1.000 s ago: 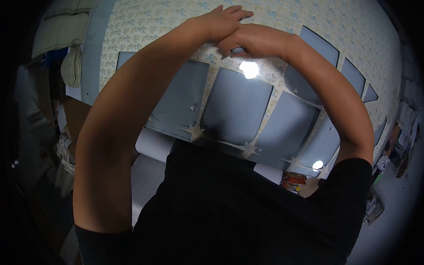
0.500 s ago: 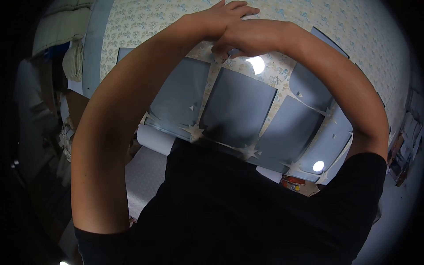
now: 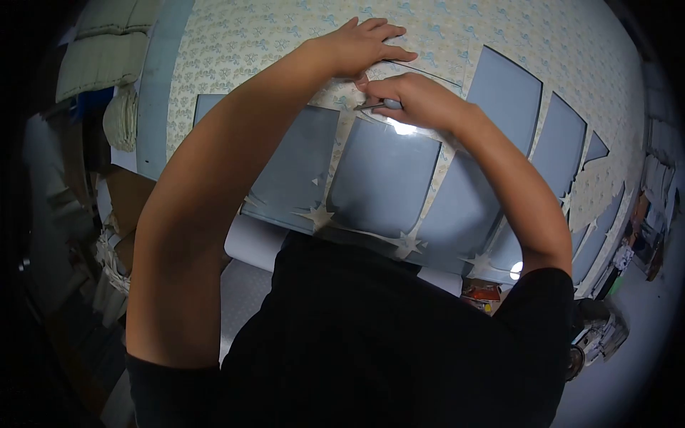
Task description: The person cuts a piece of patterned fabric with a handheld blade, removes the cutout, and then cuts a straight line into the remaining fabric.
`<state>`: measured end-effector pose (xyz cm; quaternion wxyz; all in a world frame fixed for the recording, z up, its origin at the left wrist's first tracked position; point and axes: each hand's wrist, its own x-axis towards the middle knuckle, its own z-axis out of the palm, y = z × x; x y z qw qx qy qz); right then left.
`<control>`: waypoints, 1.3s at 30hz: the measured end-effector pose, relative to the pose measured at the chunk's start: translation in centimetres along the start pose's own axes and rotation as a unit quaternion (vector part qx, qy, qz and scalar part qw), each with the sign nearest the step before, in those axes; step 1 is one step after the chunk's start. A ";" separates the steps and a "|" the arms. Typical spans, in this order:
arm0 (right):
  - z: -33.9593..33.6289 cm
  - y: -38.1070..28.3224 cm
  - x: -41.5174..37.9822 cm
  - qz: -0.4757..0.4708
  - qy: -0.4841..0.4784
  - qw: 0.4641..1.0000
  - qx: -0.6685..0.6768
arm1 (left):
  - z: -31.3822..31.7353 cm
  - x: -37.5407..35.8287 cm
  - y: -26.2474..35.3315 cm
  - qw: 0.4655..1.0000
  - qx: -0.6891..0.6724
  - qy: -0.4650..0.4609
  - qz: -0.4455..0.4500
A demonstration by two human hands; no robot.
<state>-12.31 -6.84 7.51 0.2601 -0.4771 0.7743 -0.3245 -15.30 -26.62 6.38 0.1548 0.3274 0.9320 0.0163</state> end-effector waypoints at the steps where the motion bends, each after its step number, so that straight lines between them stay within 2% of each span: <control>1: 0.7 -0.5 -0.7 0.005 0.004 1.000 -0.006 | -0.4 0.0 0.1 1.000 -0.022 -0.016 -0.002; 4: 3.2 -1.8 -2.2 0.066 0.134 0.988 0.032 | -0.9 0.1 0.3 1.000 -0.014 -0.023 0.008; 5: 4.2 -2.4 -2.4 0.071 0.140 0.987 0.027 | -0.9 0.3 0.2 1.000 -0.011 -0.018 0.016; 7: 6.0 -3.6 -2.3 0.152 0.246 0.954 0.079 | -1.1 0.6 -0.2 0.999 -0.011 -0.024 0.045; 8: 6.9 -4.3 -2.0 0.158 0.251 0.952 0.074 | -1.3 0.8 -0.2 0.998 -0.010 -0.020 0.054; 10: 8.4 -5.6 -1.1 0.202 0.344 0.915 0.050 | -1.8 1.2 0.3 0.999 0.014 -0.031 0.042; 11: 9.0 -6.1 -0.7 0.215 0.362 0.906 0.034 | -2.1 1.3 0.5 0.998 0.013 -0.026 0.053; 19: 11.8 -9.8 2.7 0.350 0.436 0.828 -0.029 | -2.1 2.2 0.7 0.993 0.077 0.014 0.085; 23: 12.6 -10.8 4.6 0.415 0.462 0.782 -0.052 | -1.6 3.2 -0.2 0.987 0.081 0.008 0.141; 25: 12.7 -11.3 5.7 0.438 0.466 0.766 -0.064 | -2.0 3.6 -0.4 0.988 0.076 -0.029 0.134; 29: 12.5 -11.6 7.2 0.474 0.479 0.737 -0.060 | -2.0 4.5 -0.1 0.985 0.078 -0.046 0.149; 31: 12.7 -11.1 7.5 0.473 0.488 0.730 -0.066 | -1.7 5.4 0.7 0.991 0.045 -0.080 0.092; 38: 12.1 -11.2 9.1 0.501 0.516 0.693 -0.055 | -4.1 6.0 0.2 0.972 0.086 -0.123 0.179; 39: 12.0 -11.2 9.3 0.503 0.519 0.689 -0.056 | -4.5 6.8 0.5 0.971 0.061 -0.175 0.151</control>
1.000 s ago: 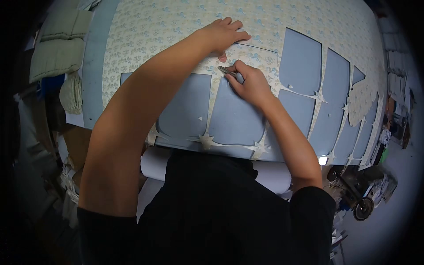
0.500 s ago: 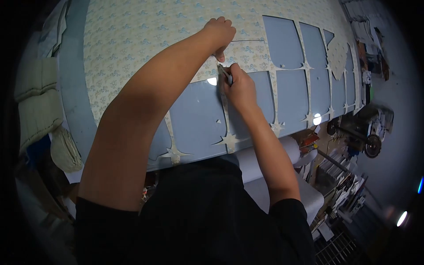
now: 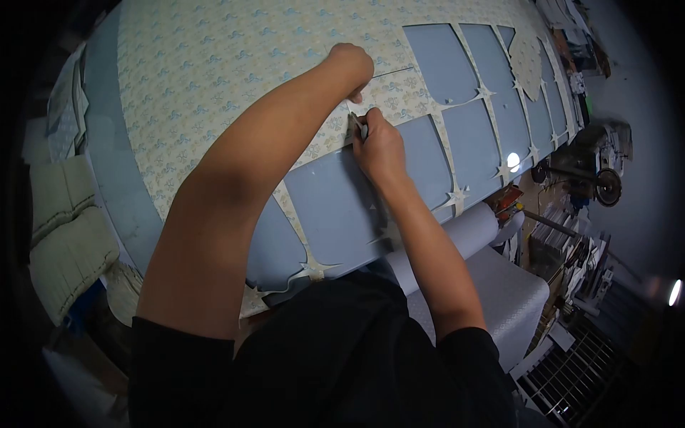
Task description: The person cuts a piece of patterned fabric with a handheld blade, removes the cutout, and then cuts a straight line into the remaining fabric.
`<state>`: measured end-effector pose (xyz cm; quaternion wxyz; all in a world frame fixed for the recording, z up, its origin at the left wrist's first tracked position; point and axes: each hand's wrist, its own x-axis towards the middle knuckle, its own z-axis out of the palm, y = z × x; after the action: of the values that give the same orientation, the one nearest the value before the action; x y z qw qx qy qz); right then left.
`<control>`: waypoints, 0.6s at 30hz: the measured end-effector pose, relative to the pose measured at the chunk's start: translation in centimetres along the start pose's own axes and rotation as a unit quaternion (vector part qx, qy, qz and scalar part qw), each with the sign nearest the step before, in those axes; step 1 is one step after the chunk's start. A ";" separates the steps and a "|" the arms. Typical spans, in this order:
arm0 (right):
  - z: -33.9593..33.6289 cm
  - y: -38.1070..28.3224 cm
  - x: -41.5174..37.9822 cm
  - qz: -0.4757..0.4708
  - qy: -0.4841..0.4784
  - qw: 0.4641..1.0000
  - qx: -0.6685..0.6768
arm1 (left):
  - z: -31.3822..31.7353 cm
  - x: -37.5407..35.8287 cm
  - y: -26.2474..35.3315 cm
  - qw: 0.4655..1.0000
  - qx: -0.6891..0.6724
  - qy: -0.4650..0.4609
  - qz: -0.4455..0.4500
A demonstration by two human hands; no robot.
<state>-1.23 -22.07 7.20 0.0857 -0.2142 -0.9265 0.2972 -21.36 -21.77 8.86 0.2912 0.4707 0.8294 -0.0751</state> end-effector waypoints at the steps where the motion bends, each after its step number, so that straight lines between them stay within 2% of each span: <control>1: 0.0 -0.1 0.0 0.005 -0.001 1.000 -0.002 | -0.4 0.5 0.0 0.998 -0.037 -0.050 -0.019; 5: 0.9 -0.5 1.4 0.000 0.022 1.000 -0.004 | 0.0 1.6 -0.5 0.999 -0.032 -0.010 -0.015; 7: 1.7 -1.4 2.9 0.020 0.032 0.999 0.001 | -0.4 0.7 -0.7 0.992 0.097 0.073 0.007; 8: 1.9 -1.7 3.5 0.032 0.039 0.999 0.006 | -0.4 0.7 -1.0 0.992 0.101 0.075 0.010; 10: 2.1 -1.1 3.8 0.016 0.054 0.998 0.002 | -0.2 1.1 -1.7 0.986 0.086 0.143 -0.006; 13: 2.6 -0.2 3.6 -0.034 0.082 0.996 0.010 | 0.0 2.8 -2.5 0.989 0.089 0.077 0.085; 14: 2.5 0.8 3.6 0.011 0.030 0.999 0.016 | 0.2 4.3 -2.1 0.991 0.093 0.023 0.096; 15: 2.2 0.0 3.7 0.010 0.030 0.999 0.025 | 2.0 8.5 -1.7 0.996 0.068 -0.006 0.050; 16: 2.1 1.0 3.8 0.003 0.010 0.999 0.041 | 5.2 18.7 0.5 0.994 0.051 -0.074 -0.065; 17: 2.7 2.3 4.0 0.030 0.012 0.999 0.026 | 7.0 23.8 1.5 0.986 0.124 -0.090 -0.059; 18: 2.2 0.8 4.3 0.066 0.003 0.997 0.046 | 8.2 25.9 0.7 0.992 0.101 -0.018 -0.077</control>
<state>-5.41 -20.75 5.06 0.0784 -0.2716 -0.8955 0.3438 -27.45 -5.59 -12.09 0.2503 0.4313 0.8459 -0.1894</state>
